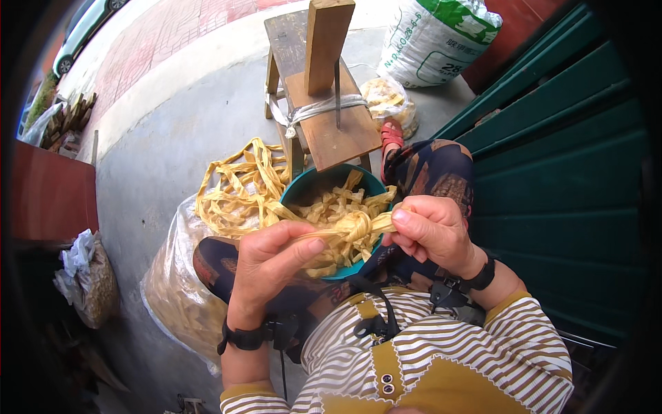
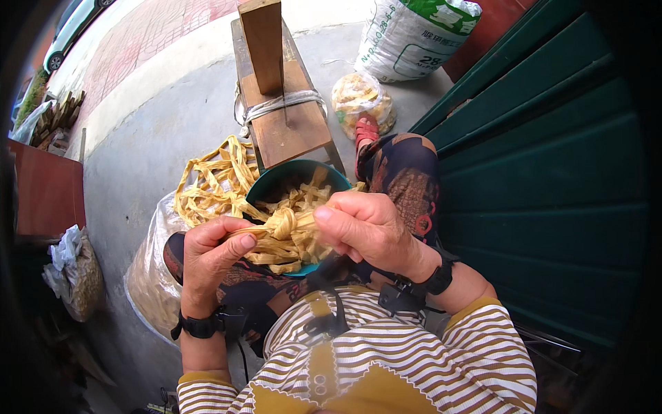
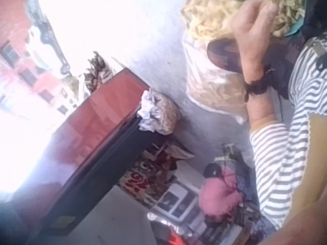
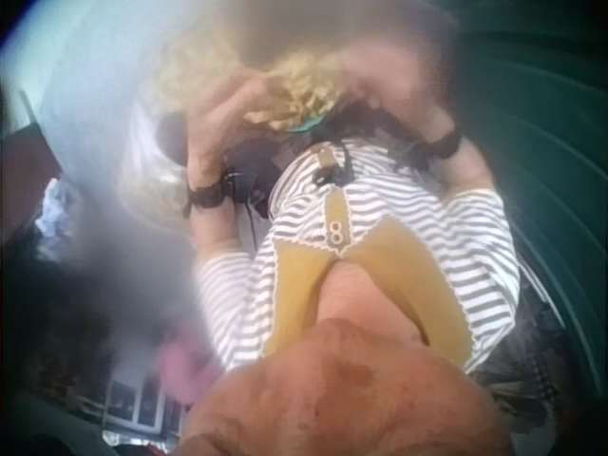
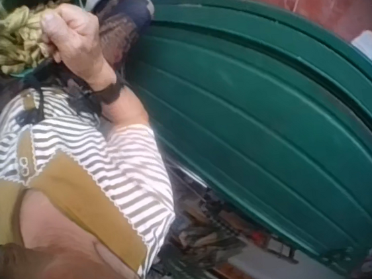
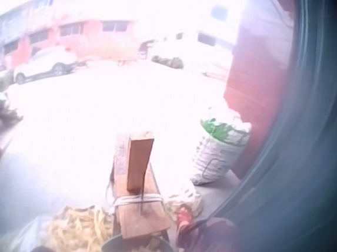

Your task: The person knots long strips of dried bean curd by hand and places the finished knots into a blue bowl.

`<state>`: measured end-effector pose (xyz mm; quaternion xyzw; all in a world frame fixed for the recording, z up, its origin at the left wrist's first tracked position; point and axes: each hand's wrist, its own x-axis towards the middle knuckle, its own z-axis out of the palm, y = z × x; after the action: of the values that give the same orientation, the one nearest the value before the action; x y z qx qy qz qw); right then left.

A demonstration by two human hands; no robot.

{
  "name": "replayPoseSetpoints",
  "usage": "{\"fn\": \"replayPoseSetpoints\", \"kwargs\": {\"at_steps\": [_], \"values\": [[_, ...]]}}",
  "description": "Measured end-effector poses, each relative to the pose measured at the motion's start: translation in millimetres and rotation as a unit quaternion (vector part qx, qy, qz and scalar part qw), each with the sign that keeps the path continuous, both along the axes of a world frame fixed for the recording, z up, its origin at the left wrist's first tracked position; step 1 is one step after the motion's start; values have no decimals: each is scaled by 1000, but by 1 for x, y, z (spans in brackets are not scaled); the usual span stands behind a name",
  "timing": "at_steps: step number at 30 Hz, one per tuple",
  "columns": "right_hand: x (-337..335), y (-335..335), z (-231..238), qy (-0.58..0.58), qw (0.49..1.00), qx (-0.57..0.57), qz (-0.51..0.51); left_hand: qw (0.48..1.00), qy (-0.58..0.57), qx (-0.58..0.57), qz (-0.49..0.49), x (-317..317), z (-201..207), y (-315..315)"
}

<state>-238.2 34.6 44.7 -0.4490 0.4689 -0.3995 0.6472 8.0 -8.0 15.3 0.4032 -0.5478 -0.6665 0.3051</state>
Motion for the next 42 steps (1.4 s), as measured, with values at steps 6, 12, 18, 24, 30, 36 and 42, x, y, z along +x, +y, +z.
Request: {"fn": "replayPoseSetpoints", "kwargs": {"at_steps": [6,12,18,24,30,36,42], "values": [[-16,-21,5,90,988,-102,70,984,-77,-159,-16,-14,8,-6],[-9,-48,26,122,955,20,269,886,-137,-439,-55,-29,23,-11],[-9,-56,11,-32,853,143,500,819,-140,-540,-136,-20,41,-5],[-30,-42,4,58,884,59,460,871,-139,-448,-145,2,27,-18],[-34,-91,-12,219,961,-42,164,994,-66,-90,10,-35,0,-77],[-31,-132,-35,442,823,-357,22,955,-170,-210,121,-69,-14,-122],[-46,-138,-46,508,840,-173,-81,907,-273,-268,178,-55,-33,-125]]}}
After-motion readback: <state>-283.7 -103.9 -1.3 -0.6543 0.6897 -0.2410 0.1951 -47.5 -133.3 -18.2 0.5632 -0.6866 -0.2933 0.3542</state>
